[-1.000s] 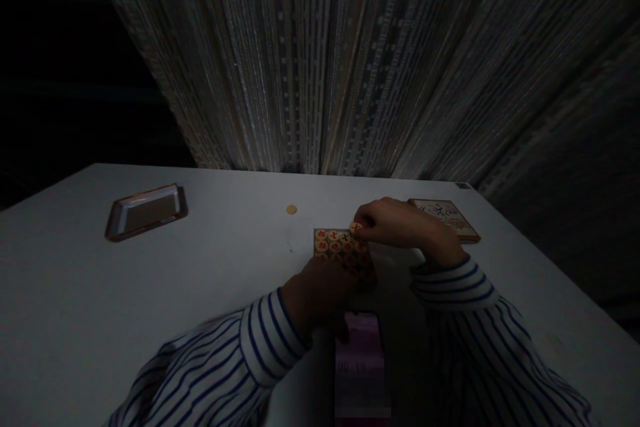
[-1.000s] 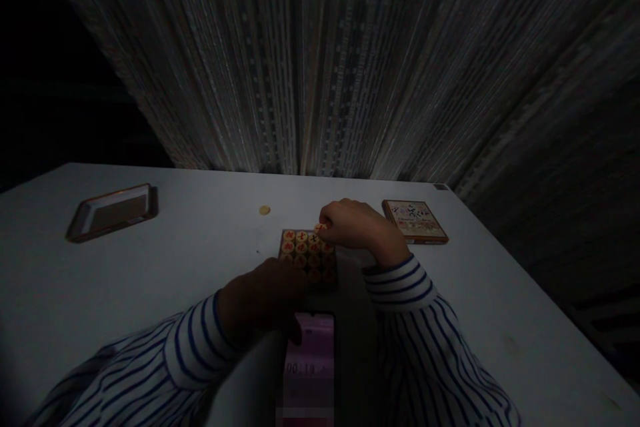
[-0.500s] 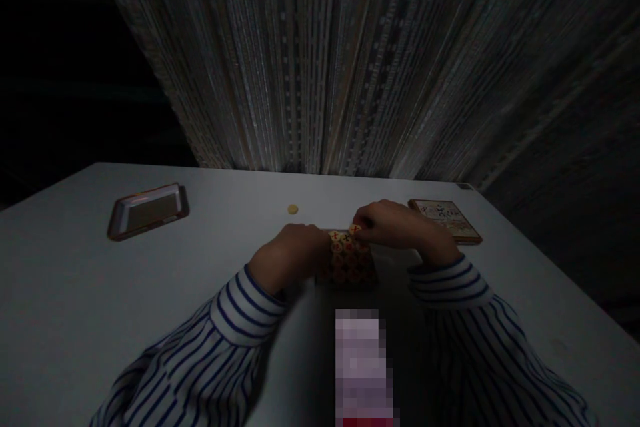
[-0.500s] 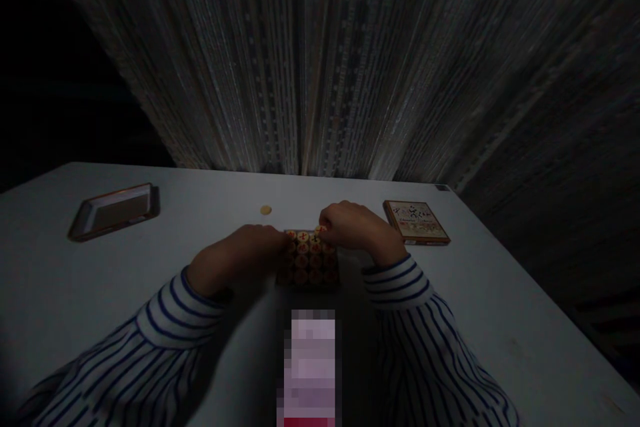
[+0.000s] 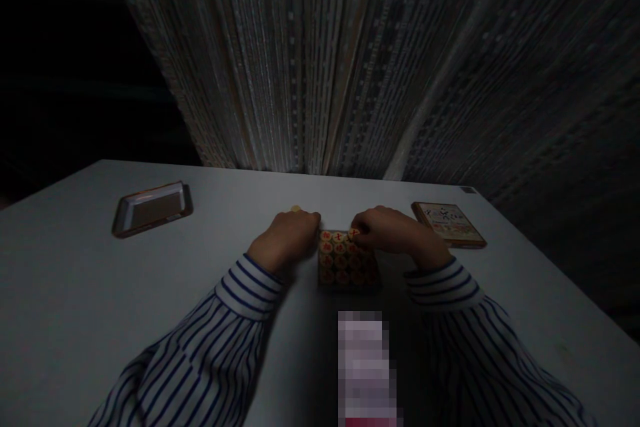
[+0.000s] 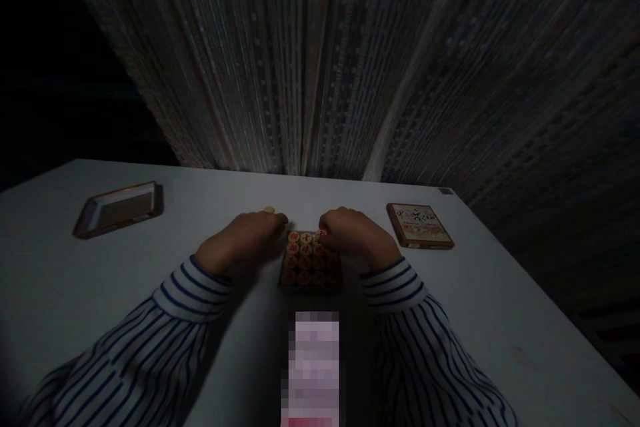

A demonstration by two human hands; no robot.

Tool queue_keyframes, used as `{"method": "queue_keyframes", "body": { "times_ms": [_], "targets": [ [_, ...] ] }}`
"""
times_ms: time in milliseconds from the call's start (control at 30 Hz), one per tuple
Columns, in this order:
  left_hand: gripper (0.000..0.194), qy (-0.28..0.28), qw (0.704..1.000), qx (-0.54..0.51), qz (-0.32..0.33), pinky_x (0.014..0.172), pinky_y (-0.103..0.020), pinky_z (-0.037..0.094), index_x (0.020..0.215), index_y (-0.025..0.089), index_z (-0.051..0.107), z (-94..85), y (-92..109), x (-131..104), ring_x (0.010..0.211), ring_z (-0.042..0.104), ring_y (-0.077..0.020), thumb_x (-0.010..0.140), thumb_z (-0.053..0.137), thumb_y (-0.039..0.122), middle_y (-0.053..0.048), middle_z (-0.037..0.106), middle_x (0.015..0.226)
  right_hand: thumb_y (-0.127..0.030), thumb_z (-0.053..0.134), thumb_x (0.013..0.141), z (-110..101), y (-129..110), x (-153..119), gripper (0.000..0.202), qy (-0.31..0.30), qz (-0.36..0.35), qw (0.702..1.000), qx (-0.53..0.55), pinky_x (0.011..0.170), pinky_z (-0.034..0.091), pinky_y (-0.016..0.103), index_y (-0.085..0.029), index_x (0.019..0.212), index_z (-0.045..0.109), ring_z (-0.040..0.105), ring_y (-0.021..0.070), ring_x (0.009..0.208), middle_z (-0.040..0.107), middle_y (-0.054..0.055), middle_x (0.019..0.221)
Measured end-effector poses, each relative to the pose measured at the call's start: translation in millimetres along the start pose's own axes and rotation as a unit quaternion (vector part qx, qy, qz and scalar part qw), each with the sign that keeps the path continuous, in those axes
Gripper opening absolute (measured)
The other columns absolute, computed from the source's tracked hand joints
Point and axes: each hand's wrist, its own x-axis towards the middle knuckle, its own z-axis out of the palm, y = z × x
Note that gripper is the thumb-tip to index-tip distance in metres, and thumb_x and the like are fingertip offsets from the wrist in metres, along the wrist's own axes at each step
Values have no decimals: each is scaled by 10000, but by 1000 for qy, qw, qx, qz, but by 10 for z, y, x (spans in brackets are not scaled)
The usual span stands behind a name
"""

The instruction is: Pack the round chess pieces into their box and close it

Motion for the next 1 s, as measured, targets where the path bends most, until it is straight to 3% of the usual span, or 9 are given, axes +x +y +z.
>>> {"method": "queue_keyframes", "body": {
  "times_ms": [300,533,1000],
  "targets": [
    [301,-17,999,-35,5,691,-373,478,1040,135,598,60,10,46,865,637,-275,863,370,221,-172,665,955,-277,480,792,10,-32,12,271,-6,-2,1000,-16,602,382,271,-199,951,685,617,196,770,695,84,898],
    [287,-24,999,-46,8,690,-336,471,1044,140,603,64,29,53,832,638,-246,866,403,242,-167,667,964,-235,479,764,42,-16,28,276,-2,-13,1000,-23,604,377,284,-202,946,684,618,210,783,692,84,885],
    [311,-21,998,-50,21,662,-381,479,1072,152,602,53,22,72,842,644,-297,860,397,251,-166,675,963,-257,469,804,39,-12,32,296,-20,-17,999,-26,624,400,298,-203,1000,684,627,230,824,695,97,920]
  ]
}}
